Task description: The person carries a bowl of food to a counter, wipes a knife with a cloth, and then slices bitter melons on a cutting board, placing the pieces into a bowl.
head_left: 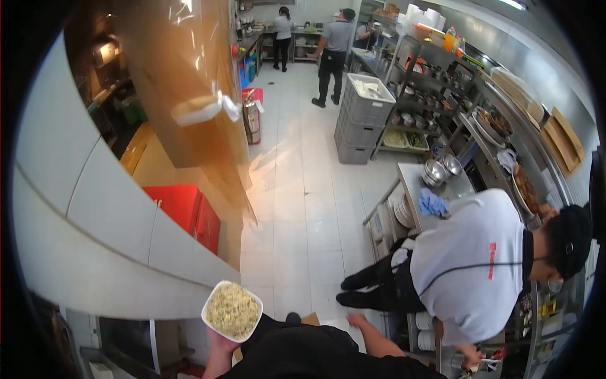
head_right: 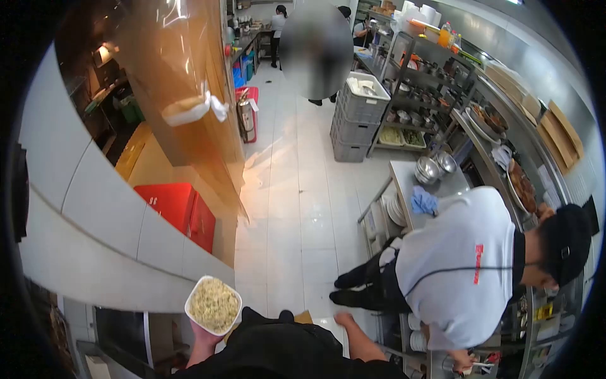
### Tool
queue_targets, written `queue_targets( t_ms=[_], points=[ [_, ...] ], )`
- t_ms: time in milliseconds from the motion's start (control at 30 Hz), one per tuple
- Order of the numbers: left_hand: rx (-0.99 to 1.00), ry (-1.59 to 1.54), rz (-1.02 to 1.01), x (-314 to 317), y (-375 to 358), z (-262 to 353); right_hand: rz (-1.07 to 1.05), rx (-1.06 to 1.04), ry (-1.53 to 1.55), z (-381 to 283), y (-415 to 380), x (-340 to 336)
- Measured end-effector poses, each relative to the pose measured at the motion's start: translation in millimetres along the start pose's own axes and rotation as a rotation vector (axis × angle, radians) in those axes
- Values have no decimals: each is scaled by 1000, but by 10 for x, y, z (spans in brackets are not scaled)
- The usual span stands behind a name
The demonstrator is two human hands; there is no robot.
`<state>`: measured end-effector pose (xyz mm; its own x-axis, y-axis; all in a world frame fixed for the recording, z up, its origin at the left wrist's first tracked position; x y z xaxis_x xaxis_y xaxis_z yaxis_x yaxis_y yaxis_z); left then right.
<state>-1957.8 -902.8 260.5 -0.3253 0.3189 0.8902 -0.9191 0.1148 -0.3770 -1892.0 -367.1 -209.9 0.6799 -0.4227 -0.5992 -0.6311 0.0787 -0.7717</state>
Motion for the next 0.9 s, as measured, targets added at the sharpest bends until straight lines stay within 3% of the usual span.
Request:
queue_targets(
  t_ms=[33,67,167,233,267,333,367,400,433,467,567,633,700,833,867,900],
  points=[
    [31,-1,50,-29,168,86,595,-385,256,-674,275,-971],
    [63,-7,99,-57,335,158,591,-291,167,-1259,606,-1765],
    [138,8,90,80,986,256,384,-413,819,-3023,744,-3881],
    [178,97,32,186,1646,332,359,-569,863,-3813,1013,-4749],
    [137,35,22,141,2041,352,358,-607,742,-4066,1035,-5055],
    [174,201,-58,442,2895,378,362,-661,506,-4458,1075,-5622],
    [181,280,-90,632,3350,384,415,-732,436,-4492,1199,-5775],
    [24,117,-100,820,3884,334,374,-657,471,-4384,1345,-5904],
    [-214,-299,-49,1059,4303,291,318,-568,503,-4231,1355,-5941],
    [-234,9,-129,1343,4761,242,320,-522,402,-4014,1423,-5975],
    [-304,93,-312,2296,6033,157,215,-332,317,-3297,1531,-6180],
    [-332,82,-401,2939,6813,57,199,-260,643,-2707,1703,-6176],
    [-387,2,-493,3511,7515,-60,257,-69,639,-2413,1649,-6464],
    [-410,-100,-466,3998,8758,-237,276,79,1109,-2031,2315,-6910],
    [-421,-131,-447,4048,9058,-257,290,78,1050,-1819,2946,-6912],
    [-431,-162,-428,4094,9356,-279,351,52,762,-2027,3203,-7337]
  ],
)
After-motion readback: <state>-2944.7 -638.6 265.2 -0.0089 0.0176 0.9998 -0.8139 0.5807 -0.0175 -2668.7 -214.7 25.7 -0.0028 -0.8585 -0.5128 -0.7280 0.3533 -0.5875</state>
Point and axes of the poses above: each hand's wrist, its own y-axis towards the middle knuckle, its own x-axis out of the palm, z = x × y, the point moved 5 cm from there along y, towards the middle knuckle, and after that the axes turned 2 degrees about x, right-handed, at the moved point
